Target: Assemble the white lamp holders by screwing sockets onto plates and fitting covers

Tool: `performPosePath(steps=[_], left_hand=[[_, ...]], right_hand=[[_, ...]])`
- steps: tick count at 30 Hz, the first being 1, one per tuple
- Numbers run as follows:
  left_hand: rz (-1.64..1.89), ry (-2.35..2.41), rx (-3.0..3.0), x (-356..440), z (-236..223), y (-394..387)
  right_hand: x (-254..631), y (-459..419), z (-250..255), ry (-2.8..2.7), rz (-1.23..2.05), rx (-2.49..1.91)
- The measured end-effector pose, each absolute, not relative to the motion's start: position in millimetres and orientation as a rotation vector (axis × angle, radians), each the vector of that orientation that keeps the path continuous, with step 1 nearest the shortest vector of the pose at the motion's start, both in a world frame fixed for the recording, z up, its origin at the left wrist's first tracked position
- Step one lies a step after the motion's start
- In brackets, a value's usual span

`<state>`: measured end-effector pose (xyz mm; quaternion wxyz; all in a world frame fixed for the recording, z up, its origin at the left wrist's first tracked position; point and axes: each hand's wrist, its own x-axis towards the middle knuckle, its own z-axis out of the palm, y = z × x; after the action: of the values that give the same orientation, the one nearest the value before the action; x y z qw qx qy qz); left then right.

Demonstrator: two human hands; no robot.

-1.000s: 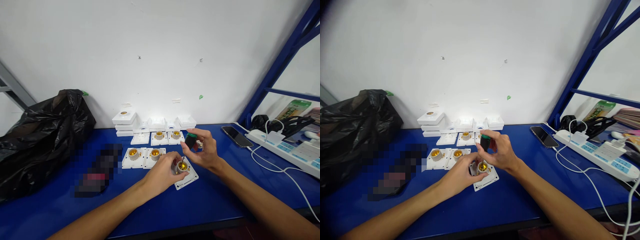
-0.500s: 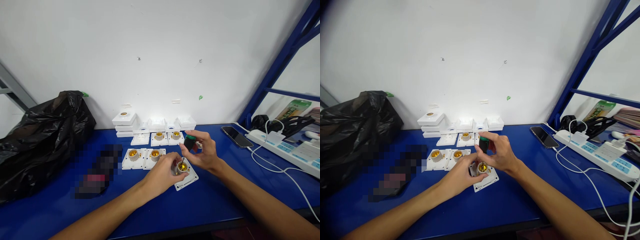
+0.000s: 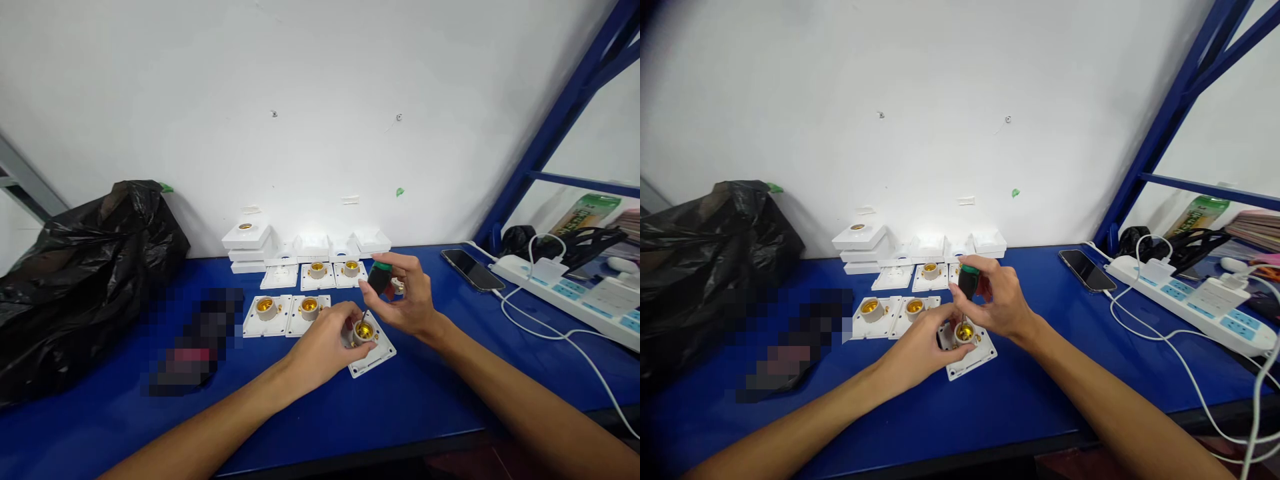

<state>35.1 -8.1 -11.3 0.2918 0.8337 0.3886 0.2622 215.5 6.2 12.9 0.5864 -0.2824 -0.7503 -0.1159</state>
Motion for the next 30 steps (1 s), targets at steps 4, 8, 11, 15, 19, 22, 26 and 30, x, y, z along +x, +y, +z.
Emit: performPosePath(steps=[4,8,11,15,19,22,26,30], left_hand=[[0.678,1.009,2.21,34.8,-11.1,-7.9],[0.682,1.008,2.202,34.5,-11.0,-8.0],[0.681,1.013,2.208,34.2,-11.1,-8.0],[0.671,1.011,2.212,33.7,-11.0,-7.8],[0.663,1.005,2.21,33.8,-10.2,-8.4],[0.677,1.011,2.21,34.2,-10.0,-8.8],[0.668,1.006,2.213,34.3,-10.3,-8.2],[0.664,1.004,2.204,34.1,-10.4,-8.2]], right_hand=[[214.0,6.7,10.0,-1.777,-0.291,-0.682],[214.7,6.2,10.5,-1.784,-0.31,-0.692],[216.7,6.4,12.7,-1.742,-0.311,-0.681],[217.8,7.0,13.2,-1.737,-0.303,-0.684],[216.7,6.4,11.4,-1.761,-0.295,-0.708],[215.9,5.9,10.5,-1.745,-0.268,-0.717],[215.5,6.2,10.8,-1.758,-0.262,-0.709],[216.0,7.5,11.0,-1.802,-0.302,-0.714]])
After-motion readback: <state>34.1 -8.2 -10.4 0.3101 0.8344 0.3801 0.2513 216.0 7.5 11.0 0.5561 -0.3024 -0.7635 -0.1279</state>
